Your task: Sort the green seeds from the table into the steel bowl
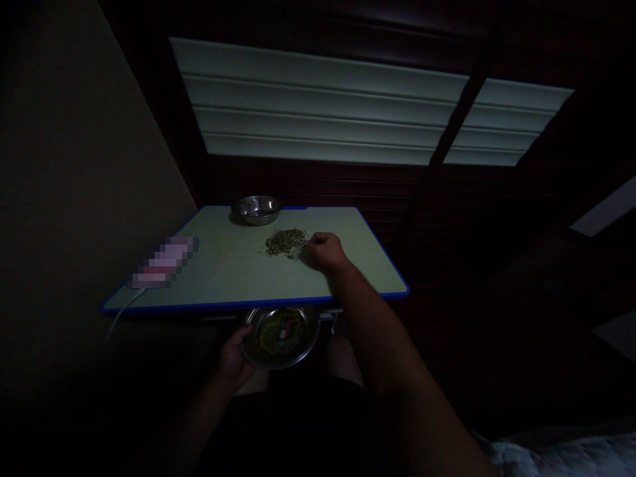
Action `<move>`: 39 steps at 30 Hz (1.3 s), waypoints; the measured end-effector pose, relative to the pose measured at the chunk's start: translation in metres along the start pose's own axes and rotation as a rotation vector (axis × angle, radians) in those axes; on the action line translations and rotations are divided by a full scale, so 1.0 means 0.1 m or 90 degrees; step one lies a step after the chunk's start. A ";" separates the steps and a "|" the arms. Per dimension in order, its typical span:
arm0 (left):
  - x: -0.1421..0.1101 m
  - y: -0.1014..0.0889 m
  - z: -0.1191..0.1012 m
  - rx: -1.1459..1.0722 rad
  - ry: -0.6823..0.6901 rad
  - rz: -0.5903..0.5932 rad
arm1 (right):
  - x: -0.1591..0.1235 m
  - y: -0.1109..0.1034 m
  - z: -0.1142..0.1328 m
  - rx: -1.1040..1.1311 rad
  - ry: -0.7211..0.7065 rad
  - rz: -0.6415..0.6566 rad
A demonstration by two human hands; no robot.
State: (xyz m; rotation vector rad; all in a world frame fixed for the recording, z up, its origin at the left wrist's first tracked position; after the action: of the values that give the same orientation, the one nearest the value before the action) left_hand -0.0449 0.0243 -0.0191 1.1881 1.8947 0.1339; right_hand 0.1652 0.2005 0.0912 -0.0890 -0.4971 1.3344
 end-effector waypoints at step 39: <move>0.05 -0.04 0.02 -0.006 0.007 0.025 | -0.08 0.02 0.07 0.036 0.030 0.063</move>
State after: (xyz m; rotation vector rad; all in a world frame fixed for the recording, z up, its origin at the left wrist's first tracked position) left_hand -0.0467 0.0252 -0.0254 1.2215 1.8788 0.1715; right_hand 0.1593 0.1914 0.0947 -0.0998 -0.4191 1.4390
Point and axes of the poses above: each hand's wrist, its own x-axis towards the middle knuckle, its own y-axis out of the palm, z = x × y, the point moved 2 cm from there along x, towards the middle knuckle, and after that the axes turned 9 degrees about -z, right-handed, at the moved point
